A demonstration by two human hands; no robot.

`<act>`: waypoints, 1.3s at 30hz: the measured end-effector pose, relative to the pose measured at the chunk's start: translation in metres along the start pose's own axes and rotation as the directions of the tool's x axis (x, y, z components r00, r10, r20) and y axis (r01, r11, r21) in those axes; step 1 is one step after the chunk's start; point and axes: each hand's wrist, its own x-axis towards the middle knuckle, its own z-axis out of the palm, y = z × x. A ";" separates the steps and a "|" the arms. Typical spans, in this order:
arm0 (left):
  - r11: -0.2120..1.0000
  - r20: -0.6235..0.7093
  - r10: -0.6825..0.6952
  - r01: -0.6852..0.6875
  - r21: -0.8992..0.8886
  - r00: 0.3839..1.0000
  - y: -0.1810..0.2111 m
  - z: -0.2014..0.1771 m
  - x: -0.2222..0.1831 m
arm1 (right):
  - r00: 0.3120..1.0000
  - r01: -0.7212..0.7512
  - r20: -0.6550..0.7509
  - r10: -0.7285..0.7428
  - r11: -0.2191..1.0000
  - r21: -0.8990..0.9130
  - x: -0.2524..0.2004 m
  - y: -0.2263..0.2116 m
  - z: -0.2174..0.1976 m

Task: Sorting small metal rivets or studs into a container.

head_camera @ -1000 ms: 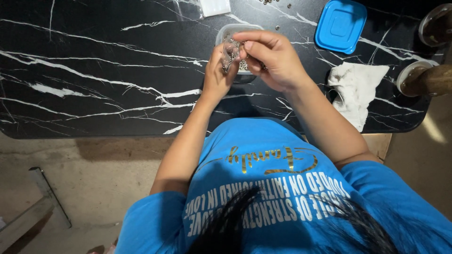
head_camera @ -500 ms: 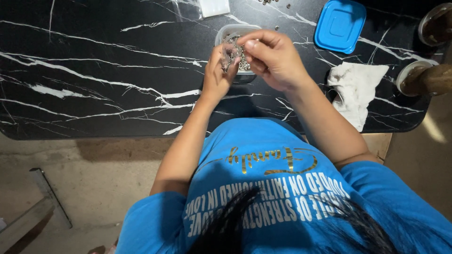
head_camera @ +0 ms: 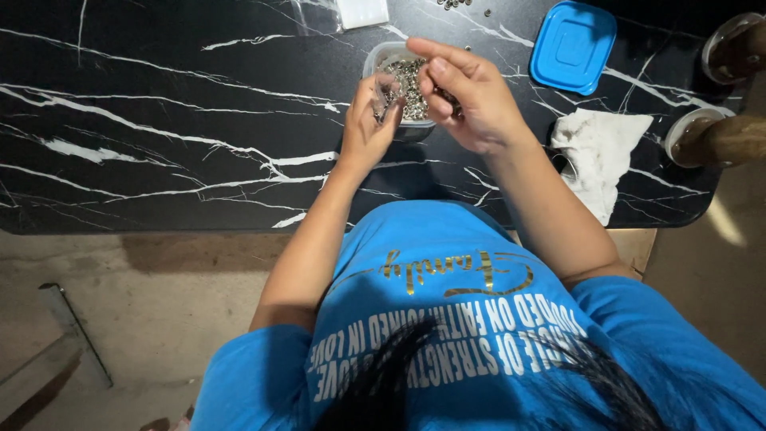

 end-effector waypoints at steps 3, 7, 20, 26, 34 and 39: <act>0.985 0.029 -0.139 0.142 -0.103 0.990 0.024 -0.004 0.003 | 0.997 -0.059 -0.040 0.063 0.994 0.088 -0.001 -0.001 -0.011; 0.991 0.002 -0.091 0.090 -0.094 0.996 0.009 0.000 -0.001 | 0.990 -0.099 -0.077 0.116 0.977 0.191 0.000 0.002 -0.024; 0.999 -0.005 0.042 -0.042 -0.027 0.999 0.028 -0.009 0.008 | 0.995 -0.030 -0.096 0.031 0.999 0.011 -0.012 -0.002 -0.013; 0.999 -0.002 0.049 -0.049 0.019 0.999 0.042 -0.004 0.006 | 0.999 0.035 -0.032 -0.034 0.999 0.027 -0.019 -0.009 -0.001; 1.000 -0.031 0.026 -0.026 -0.005 0.999 0.041 -0.003 0.003 | 0.993 0.105 0.049 -0.104 0.994 -0.034 -0.020 -0.011 0.003; 0.994 0.001 -0.020 0.020 0.110 1.000 0.040 -0.004 0.004 | 0.980 0.196 0.095 -0.176 0.943 -0.269 -0.016 -0.012 0.009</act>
